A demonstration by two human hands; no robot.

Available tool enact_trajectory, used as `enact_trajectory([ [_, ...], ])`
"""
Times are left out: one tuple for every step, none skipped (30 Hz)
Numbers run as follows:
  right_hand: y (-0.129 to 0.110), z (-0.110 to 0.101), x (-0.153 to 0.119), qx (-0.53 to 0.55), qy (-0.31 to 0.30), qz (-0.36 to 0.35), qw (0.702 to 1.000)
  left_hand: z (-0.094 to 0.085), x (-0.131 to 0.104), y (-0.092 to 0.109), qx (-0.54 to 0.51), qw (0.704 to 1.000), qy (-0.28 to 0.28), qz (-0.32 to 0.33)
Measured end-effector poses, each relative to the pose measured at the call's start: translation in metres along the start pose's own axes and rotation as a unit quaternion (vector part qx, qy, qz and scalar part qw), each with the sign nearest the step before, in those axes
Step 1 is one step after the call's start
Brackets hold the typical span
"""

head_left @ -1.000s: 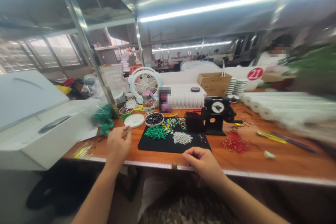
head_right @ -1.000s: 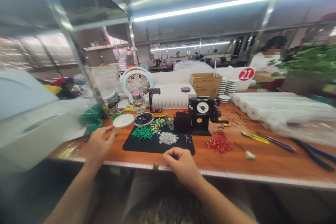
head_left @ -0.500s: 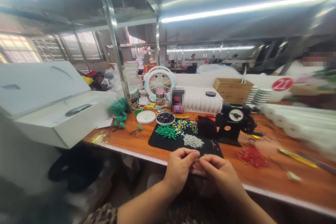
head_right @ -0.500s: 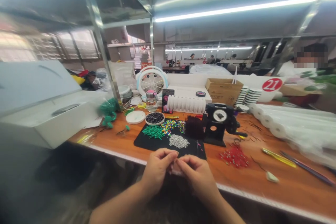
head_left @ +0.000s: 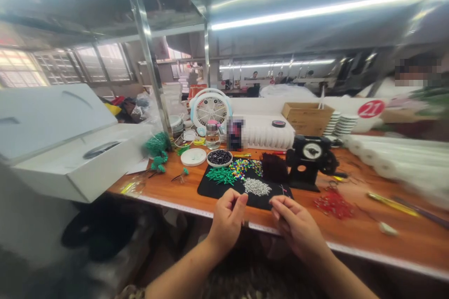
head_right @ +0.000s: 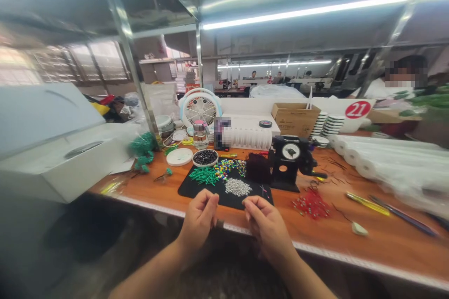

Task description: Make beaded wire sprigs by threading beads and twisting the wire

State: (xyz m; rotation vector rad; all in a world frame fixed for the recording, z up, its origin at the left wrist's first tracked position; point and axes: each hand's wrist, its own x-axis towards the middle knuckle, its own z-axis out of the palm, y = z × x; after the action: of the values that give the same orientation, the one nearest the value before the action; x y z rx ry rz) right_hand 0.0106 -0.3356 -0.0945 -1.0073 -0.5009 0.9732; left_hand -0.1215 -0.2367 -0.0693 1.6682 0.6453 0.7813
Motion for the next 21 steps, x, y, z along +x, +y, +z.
enact_trajectory([
  [-0.001,0.000,0.000,0.028,0.007,0.006,1.000,0.003,0.000,0.001,-0.032,0.999,-0.007,-0.031],
  [-0.002,0.001,0.000,0.037,0.010,0.007,0.999,0.007,-0.001,0.002,-0.057,0.996,-0.022,-0.061],
  [-0.002,0.001,0.000,0.029,0.007,0.003,1.000,0.010,0.000,0.004,-0.079,0.992,-0.036,-0.090],
  [-0.003,0.001,-0.001,0.009,-0.002,-0.001,1.000,0.014,0.000,0.005,-0.095,0.988,-0.049,-0.113],
  [-0.003,0.001,-0.002,-0.016,-0.015,-0.006,1.000,0.017,0.001,0.006,-0.109,0.984,-0.054,-0.127],
  [-0.002,0.002,-0.003,-0.040,-0.032,-0.011,0.999,0.019,0.001,0.007,-0.120,0.982,-0.055,-0.134],
  [-0.002,0.001,-0.004,-0.059,-0.049,-0.015,0.997,0.021,0.001,0.008,-0.130,0.981,-0.054,-0.132],
  [0.000,0.001,-0.004,-0.071,-0.064,-0.016,0.995,0.023,0.002,0.009,-0.135,0.982,-0.053,-0.124],
  [0.001,0.000,-0.004,-0.078,-0.074,-0.017,0.994,0.023,0.001,0.009,-0.137,0.983,-0.052,-0.115],
  [0.003,-0.001,-0.003,-0.086,-0.078,-0.018,0.993,0.024,0.001,0.010,-0.135,0.984,-0.049,-0.108],
  [0.004,-0.003,-0.003,-0.096,-0.081,-0.020,0.992,0.023,0.001,0.010,-0.135,0.984,-0.046,-0.105],
  [0.006,-0.004,-0.002,-0.109,-0.084,-0.023,0.990,0.023,0.001,0.010,-0.136,0.984,-0.043,-0.103],
  [0.007,-0.006,-0.001,-0.126,-0.088,-0.027,0.988,0.023,0.000,0.010,-0.142,0.984,-0.041,-0.103],
  [0.007,-0.007,-0.001,-0.143,-0.096,-0.033,0.985,0.022,0.001,0.010,-0.150,0.982,-0.041,-0.104],
  [0.008,-0.007,-0.001,-0.161,-0.105,-0.039,0.981,0.022,0.001,0.009,-0.160,0.980,-0.043,-0.106],
  [0.008,-0.008,-0.001,-0.176,-0.115,-0.046,0.976,0.022,0.002,0.007,-0.172,0.978,-0.049,-0.107],
  [0.007,-0.007,-0.002,-0.190,-0.124,-0.053,0.972,0.022,0.003,0.006,-0.188,0.974,-0.057,-0.109],
  [0.006,-0.006,-0.002,-0.206,-0.131,-0.059,0.968,0.021,0.005,0.004,-0.208,0.969,-0.071,-0.114],
  [0.005,-0.005,-0.003,-0.222,-0.137,-0.067,0.963,0.020,0.006,0.002,-0.229,0.961,-0.094,-0.121],
  [0.005,-0.003,-0.004,-0.239,-0.142,-0.076,0.958,0.019,0.007,0.000,-0.249,0.953,-0.119,-0.128],
  [0.004,-0.001,-0.005,-0.260,-0.146,-0.087,0.950,0.017,0.008,-0.001,-0.259,0.946,-0.144,-0.134],
])
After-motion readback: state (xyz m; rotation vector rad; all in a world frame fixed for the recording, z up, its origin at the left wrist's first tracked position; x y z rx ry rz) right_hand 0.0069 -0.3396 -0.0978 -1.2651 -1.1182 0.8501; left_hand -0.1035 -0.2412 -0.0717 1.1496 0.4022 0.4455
